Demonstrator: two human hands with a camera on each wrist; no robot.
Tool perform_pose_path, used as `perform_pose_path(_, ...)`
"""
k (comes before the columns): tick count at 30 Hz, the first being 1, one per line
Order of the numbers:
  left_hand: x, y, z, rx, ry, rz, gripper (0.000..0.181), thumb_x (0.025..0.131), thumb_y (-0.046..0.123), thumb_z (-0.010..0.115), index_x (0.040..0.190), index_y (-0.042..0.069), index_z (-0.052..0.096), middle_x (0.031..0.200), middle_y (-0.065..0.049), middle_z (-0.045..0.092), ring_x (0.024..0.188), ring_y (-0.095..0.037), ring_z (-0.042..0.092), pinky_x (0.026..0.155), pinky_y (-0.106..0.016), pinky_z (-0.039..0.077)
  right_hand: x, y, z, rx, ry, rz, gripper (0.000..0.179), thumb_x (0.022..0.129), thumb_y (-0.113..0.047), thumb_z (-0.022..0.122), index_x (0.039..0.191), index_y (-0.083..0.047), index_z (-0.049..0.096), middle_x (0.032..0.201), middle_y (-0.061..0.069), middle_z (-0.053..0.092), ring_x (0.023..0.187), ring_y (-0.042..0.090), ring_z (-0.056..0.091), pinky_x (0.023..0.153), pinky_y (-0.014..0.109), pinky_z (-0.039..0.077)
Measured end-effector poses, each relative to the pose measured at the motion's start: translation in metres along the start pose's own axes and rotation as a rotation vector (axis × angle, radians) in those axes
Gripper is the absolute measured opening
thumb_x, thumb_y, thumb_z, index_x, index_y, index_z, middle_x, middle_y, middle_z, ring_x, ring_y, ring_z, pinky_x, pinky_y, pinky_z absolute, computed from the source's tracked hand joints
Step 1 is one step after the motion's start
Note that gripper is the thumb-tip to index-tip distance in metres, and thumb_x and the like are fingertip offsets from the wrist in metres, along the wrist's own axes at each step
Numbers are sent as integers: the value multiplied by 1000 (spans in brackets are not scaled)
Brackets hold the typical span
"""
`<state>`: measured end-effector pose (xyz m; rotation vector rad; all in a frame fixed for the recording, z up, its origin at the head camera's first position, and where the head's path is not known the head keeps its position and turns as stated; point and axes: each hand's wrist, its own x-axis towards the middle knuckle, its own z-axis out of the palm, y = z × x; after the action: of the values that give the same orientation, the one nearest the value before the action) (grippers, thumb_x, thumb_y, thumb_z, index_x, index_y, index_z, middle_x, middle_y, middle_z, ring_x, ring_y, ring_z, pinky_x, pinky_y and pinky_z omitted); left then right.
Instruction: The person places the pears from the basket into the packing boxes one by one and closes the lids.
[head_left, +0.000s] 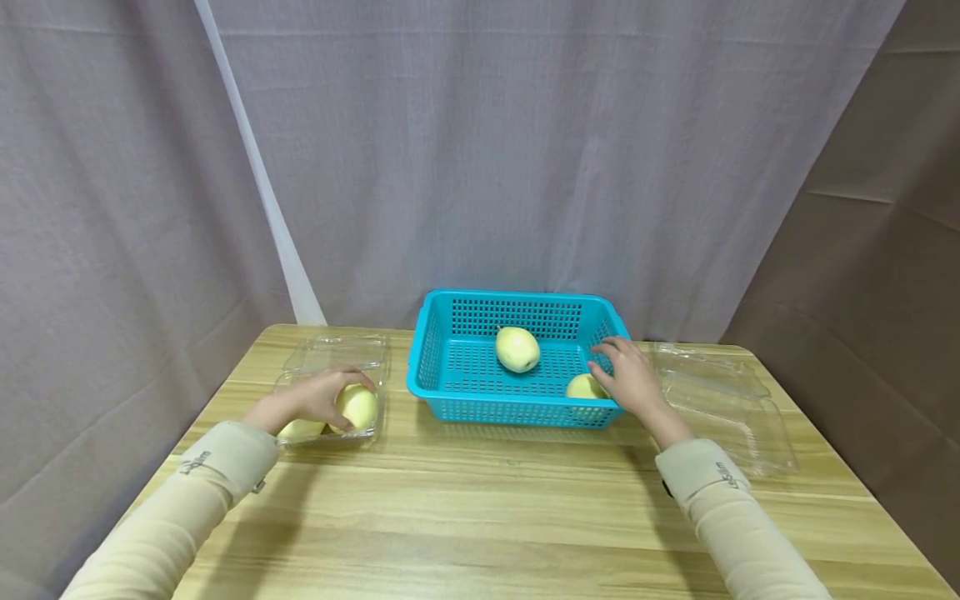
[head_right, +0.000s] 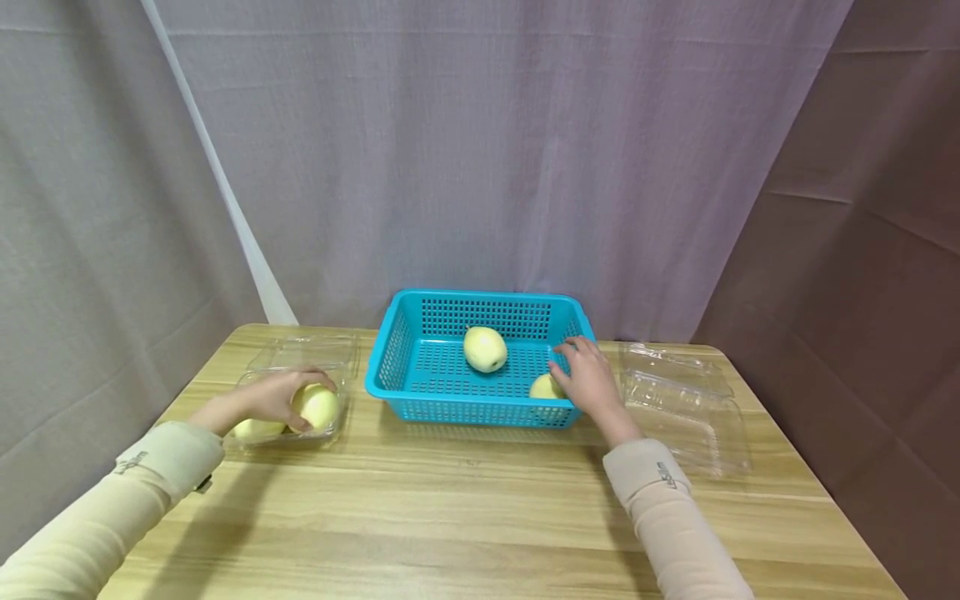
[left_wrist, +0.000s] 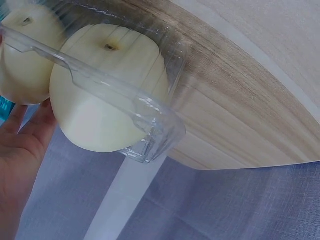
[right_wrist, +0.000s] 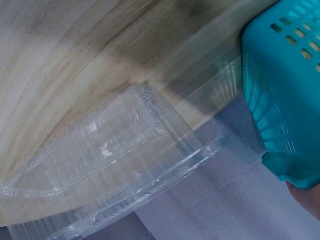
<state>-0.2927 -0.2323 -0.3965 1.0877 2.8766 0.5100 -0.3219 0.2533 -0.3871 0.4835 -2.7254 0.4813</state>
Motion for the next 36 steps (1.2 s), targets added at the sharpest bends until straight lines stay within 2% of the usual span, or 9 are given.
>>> perform_pose_path(8, -2, 3, -3, -26, -10, -35, 50, 79, 32, 73, 118, 4, 60, 125, -22, 56, 117, -46, 51, 95, -63, 41, 0, -1, -2, 5, 7, -6, 34, 94, -21, 56, 118, 3, 59, 132, 28, 48, 128, 47, 37, 107, 63, 28)
perform_pose_path(14, -3, 3, -4, -42, -16, -36, 47, 83, 34, 69, 120, 5, 60, 128, -25, 53, 121, -48, 47, 98, -66, 36, -1, -2, -4, 10, -5, 1, 34, 95, -20, 54, 119, 4, 59, 132, 29, 48, 127, 47, 38, 106, 63, 28)
perform_pose_path(18, -3, 3, -5, -29, -19, -20, 46, 86, 35, 65, 121, 6, 60, 132, -28, 50, 123, -49, 44, 99, -68, 34, -1, -3, -5, -7, 10, -30, 32, 94, -18, 55, 117, 4, 60, 129, 28, 51, 125, 46, 42, 105, 63, 30)
perform_pose_path(25, -2, 2, -9, -66, -21, -20, 45, 89, 30, 63, 124, 3, 58, 132, -25, 52, 123, -46, 47, 100, -64, 36, 1, -8, -9, -25, 11, -66, 30, 95, -19, 54, 116, 2, 61, 126, 26, 54, 122, 45, 44, 103, 63, 32)
perform_pose_path(29, -5, 1, -12, -44, 7, -35, 44, 89, 28, 63, 124, 1, 57, 130, -24, 54, 122, -45, 48, 100, -62, 38, 1, -10, -9, -16, 2, -59, 31, 94, -19, 54, 116, 2, 61, 125, 25, 55, 121, 45, 46, 102, 62, 34)
perform_pose_path(36, -12, -6, -18, -32, 95, -62, 47, 90, 27, 62, 124, -6, 55, 127, -25, 57, 119, -45, 51, 101, -58, 39, 1, -19, -9, 25, 19, -78, 30, 94, -17, 55, 115, 3, 61, 124, 25, 56, 120, 45, 47, 103, 59, 35)
